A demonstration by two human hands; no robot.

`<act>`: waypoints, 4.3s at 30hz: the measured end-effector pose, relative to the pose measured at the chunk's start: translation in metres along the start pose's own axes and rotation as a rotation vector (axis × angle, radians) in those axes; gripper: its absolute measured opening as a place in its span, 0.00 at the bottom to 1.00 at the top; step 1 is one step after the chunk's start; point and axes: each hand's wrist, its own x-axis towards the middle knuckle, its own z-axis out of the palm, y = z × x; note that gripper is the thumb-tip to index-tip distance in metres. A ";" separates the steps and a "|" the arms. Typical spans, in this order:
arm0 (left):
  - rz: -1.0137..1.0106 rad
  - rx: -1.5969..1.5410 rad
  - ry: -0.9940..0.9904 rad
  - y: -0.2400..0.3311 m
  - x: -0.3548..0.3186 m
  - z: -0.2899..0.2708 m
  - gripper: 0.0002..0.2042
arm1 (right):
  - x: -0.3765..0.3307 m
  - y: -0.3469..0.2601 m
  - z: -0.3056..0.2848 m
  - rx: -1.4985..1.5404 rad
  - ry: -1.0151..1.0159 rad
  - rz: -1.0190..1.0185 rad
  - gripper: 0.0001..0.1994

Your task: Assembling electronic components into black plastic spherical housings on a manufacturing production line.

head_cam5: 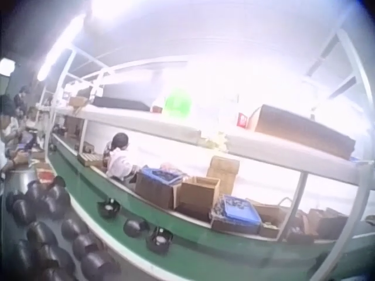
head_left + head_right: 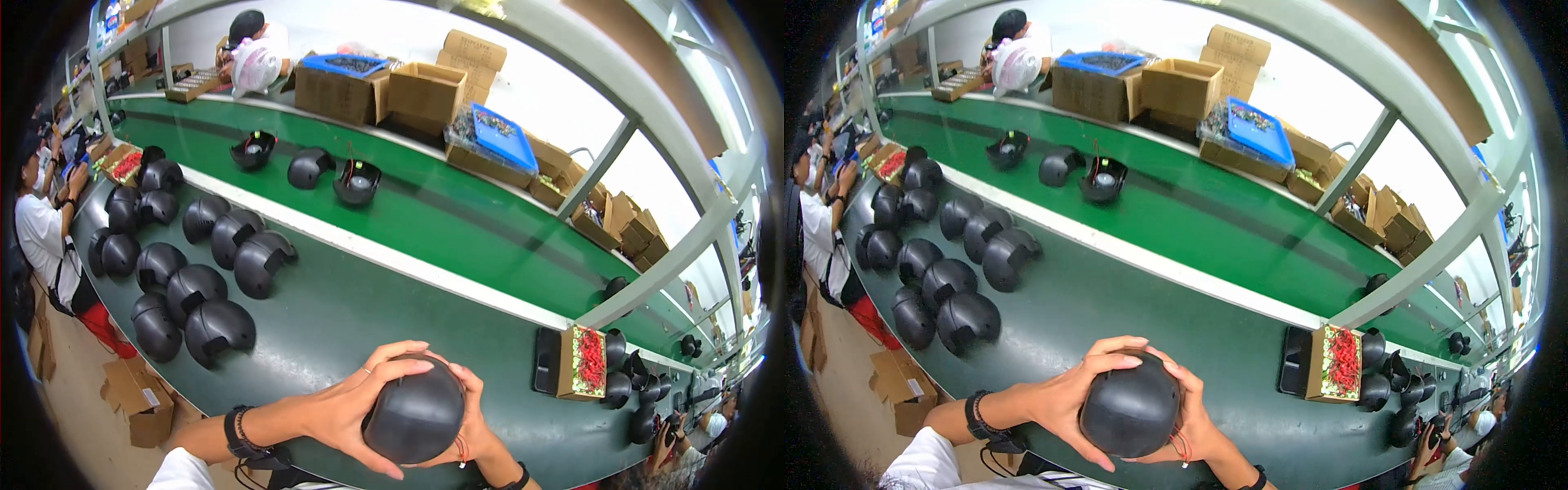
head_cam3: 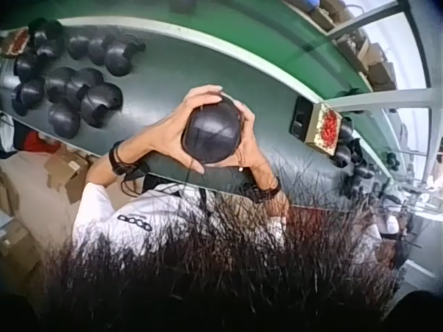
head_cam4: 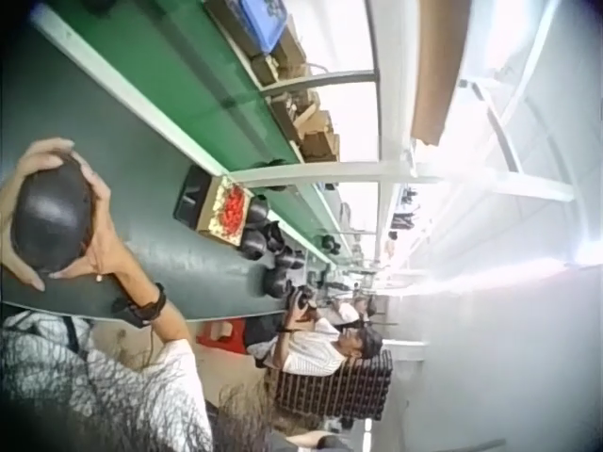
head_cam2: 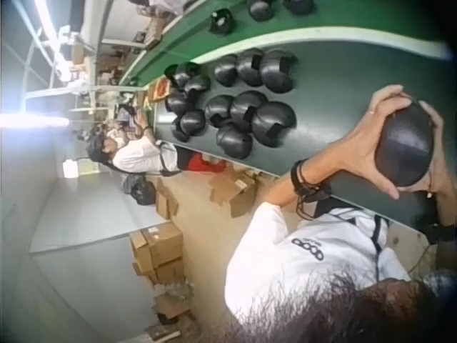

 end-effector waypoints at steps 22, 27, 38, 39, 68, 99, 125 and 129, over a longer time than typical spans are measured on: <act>-0.438 -0.095 0.407 -0.031 0.001 -0.011 0.57 | 0.057 0.002 -0.094 -0.339 0.268 0.319 0.73; -0.613 0.163 0.972 -0.115 0.074 -0.090 0.41 | 0.142 0.083 -0.194 -0.936 0.429 0.561 0.69; -0.707 -0.129 1.027 -0.226 0.130 -0.167 0.43 | 0.171 0.120 -0.228 -1.130 0.491 0.846 0.73; -0.740 -0.111 0.952 -0.220 0.123 -0.151 0.43 | 0.167 0.111 -0.215 -1.229 0.549 0.765 0.73; -0.248 0.735 0.295 0.049 -0.016 0.008 0.08 | 0.031 0.011 0.016 -0.234 0.421 0.430 0.43; -0.571 0.442 0.570 0.014 0.010 0.029 0.08 | 0.030 0.001 0.045 -0.836 0.279 0.296 0.55; -0.373 0.931 0.339 0.016 -0.003 0.017 0.08 | 0.033 0.004 0.045 -0.861 0.298 0.232 0.52; -0.376 1.099 0.343 0.029 0.003 0.022 0.07 | 0.034 0.004 0.046 -0.859 0.286 0.249 0.51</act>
